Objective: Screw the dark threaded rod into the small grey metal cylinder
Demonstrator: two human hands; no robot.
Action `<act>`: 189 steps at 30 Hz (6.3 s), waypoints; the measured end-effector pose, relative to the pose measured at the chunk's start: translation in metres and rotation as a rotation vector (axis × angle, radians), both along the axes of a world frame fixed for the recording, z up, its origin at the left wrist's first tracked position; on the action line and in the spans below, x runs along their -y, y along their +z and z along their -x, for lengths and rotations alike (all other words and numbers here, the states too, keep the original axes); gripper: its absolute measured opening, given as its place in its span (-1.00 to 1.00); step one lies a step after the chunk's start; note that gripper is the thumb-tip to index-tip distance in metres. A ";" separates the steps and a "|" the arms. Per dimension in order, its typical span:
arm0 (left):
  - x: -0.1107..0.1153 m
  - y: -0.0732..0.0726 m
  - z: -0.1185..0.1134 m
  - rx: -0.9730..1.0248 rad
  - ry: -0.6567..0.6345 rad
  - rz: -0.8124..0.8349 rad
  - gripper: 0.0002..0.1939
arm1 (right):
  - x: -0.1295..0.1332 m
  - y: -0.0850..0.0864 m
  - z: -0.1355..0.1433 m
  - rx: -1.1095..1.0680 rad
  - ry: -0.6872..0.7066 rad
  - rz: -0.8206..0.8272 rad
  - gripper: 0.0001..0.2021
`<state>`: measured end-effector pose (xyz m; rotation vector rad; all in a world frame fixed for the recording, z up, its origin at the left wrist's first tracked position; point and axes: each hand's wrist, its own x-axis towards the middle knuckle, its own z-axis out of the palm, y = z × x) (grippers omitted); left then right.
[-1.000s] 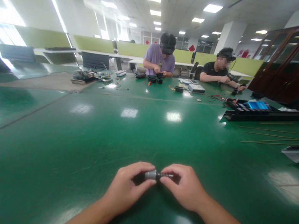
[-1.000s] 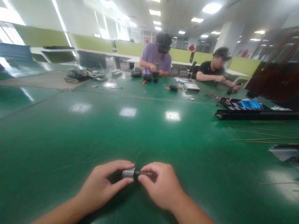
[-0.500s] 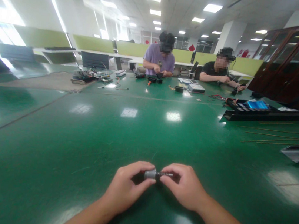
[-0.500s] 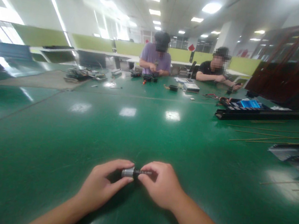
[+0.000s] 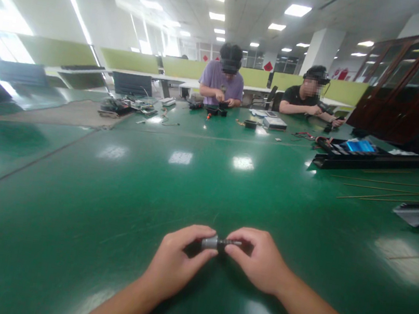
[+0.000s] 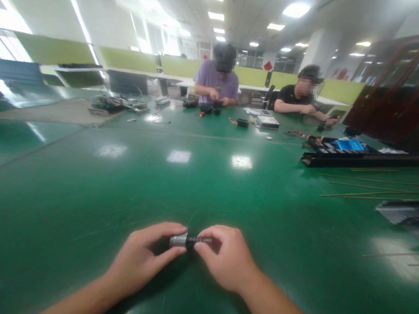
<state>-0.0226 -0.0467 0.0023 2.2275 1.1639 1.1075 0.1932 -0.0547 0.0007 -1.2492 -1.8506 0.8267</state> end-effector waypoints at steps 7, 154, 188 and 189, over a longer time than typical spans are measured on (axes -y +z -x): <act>0.000 0.003 -0.001 0.002 0.008 0.007 -0.78 | 0.000 0.002 0.000 -0.008 -0.006 -0.006 -0.91; -0.004 0.003 0.003 0.013 0.099 0.013 -0.77 | -0.006 -0.001 -0.011 -0.054 -0.079 -0.055 -0.90; -0.005 0.001 0.005 0.036 0.104 0.035 -0.76 | -0.006 0.002 -0.012 -0.059 -0.082 -0.049 -0.91; -0.005 0.002 0.005 0.044 0.106 0.045 -0.76 | -0.006 0.002 -0.012 -0.066 -0.082 -0.046 -0.91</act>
